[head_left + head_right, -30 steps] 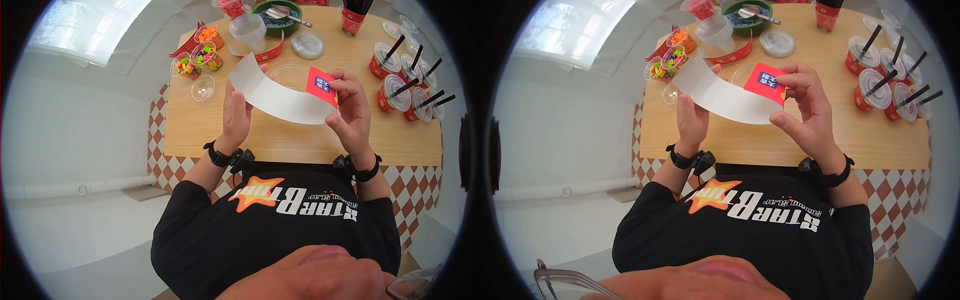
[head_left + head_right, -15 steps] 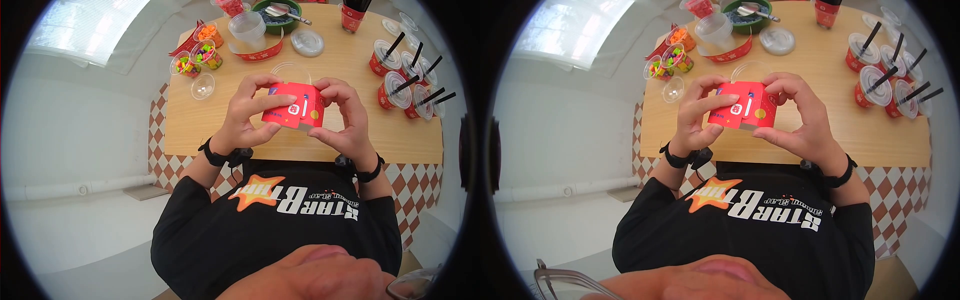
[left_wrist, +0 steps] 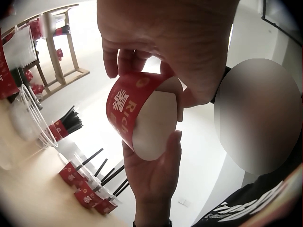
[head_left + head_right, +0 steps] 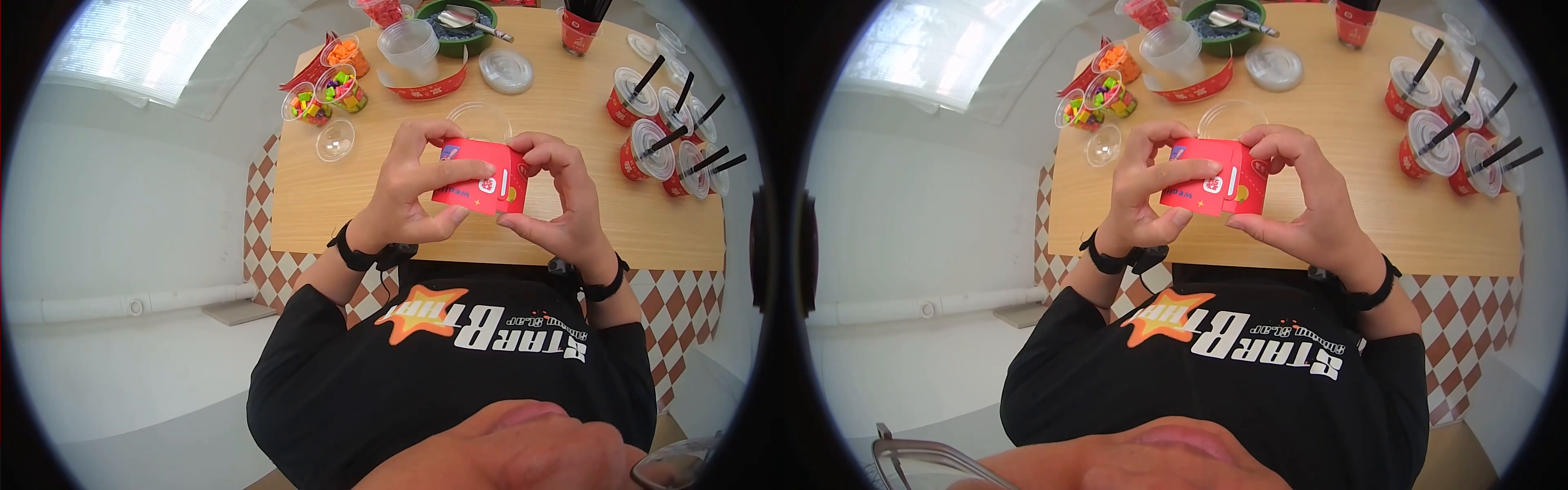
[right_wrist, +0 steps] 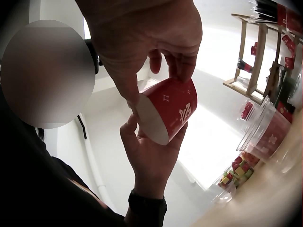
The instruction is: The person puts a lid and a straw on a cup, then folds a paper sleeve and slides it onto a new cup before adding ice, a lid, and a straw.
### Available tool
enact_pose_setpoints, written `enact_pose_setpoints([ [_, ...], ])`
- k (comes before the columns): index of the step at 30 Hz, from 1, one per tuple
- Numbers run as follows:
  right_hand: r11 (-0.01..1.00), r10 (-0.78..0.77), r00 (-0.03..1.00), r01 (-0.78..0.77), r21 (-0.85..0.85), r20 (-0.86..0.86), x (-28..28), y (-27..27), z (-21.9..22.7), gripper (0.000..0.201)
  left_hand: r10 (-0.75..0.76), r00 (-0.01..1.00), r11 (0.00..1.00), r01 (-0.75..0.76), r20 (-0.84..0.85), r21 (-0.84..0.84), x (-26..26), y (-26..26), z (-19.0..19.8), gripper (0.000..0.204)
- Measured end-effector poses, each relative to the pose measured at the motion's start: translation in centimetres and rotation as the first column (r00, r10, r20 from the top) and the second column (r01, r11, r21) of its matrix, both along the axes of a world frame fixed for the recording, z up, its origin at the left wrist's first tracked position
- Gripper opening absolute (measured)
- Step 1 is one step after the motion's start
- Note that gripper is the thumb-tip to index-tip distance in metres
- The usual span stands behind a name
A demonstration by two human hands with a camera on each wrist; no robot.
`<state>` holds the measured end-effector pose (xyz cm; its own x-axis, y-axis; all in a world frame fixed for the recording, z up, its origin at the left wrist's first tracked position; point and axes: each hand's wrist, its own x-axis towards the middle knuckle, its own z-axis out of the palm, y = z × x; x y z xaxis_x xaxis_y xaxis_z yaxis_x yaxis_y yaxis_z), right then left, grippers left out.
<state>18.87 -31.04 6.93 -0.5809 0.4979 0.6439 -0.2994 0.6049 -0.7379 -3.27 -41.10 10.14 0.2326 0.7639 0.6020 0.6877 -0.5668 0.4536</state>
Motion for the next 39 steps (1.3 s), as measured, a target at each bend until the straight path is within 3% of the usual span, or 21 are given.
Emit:
enact_pose_setpoints([
  [9, 0.999, 0.016, 1.000, -0.017, -0.033, -0.021, 0.04, 0.03, -0.31, 0.064, 0.059, 0.995, 0.998, -0.059, 0.077, 0.001, -0.22, -0.14, -0.14, 0.048],
  [16, 0.997, 0.039, 0.997, -0.043, -0.065, -0.063, -0.07, 0.08, -0.54, 0.062, 0.031, 0.999, 0.999, -0.031, 0.032, 0.004, -0.61, -0.28, -0.10, 0.050],
  [18, 0.997, 0.044, 0.997, -0.048, -0.061, -0.063, -0.05, 0.12, -0.51, 0.062, 0.050, 0.991, 0.999, -0.050, 0.122, 0.004, -0.30, -0.28, -0.04, 0.047],
  [22, 0.998, 0.054, 0.997, -0.056, -0.042, -0.058, -0.02, 0.10, -0.36, 0.062, 0.043, 0.990, 0.999, -0.044, 0.133, 0.004, -0.10, -0.27, -0.10, 0.048],
  [37, 0.991, 0.119, 0.993, -0.120, -0.067, -0.016, -0.20, -0.39, 0.28, 0.054, 0.040, 0.995, 0.999, -0.041, 0.095, 0.010, 0.06, -0.45, 0.04, 0.047],
  [39, 0.992, 0.104, 0.995, -0.104, -0.064, -0.007, -0.31, -0.45, 0.07, 0.053, 0.021, 1.000, 0.999, -0.021, -0.006, 0.024, -0.15, -0.45, 0.10, 0.049],
])
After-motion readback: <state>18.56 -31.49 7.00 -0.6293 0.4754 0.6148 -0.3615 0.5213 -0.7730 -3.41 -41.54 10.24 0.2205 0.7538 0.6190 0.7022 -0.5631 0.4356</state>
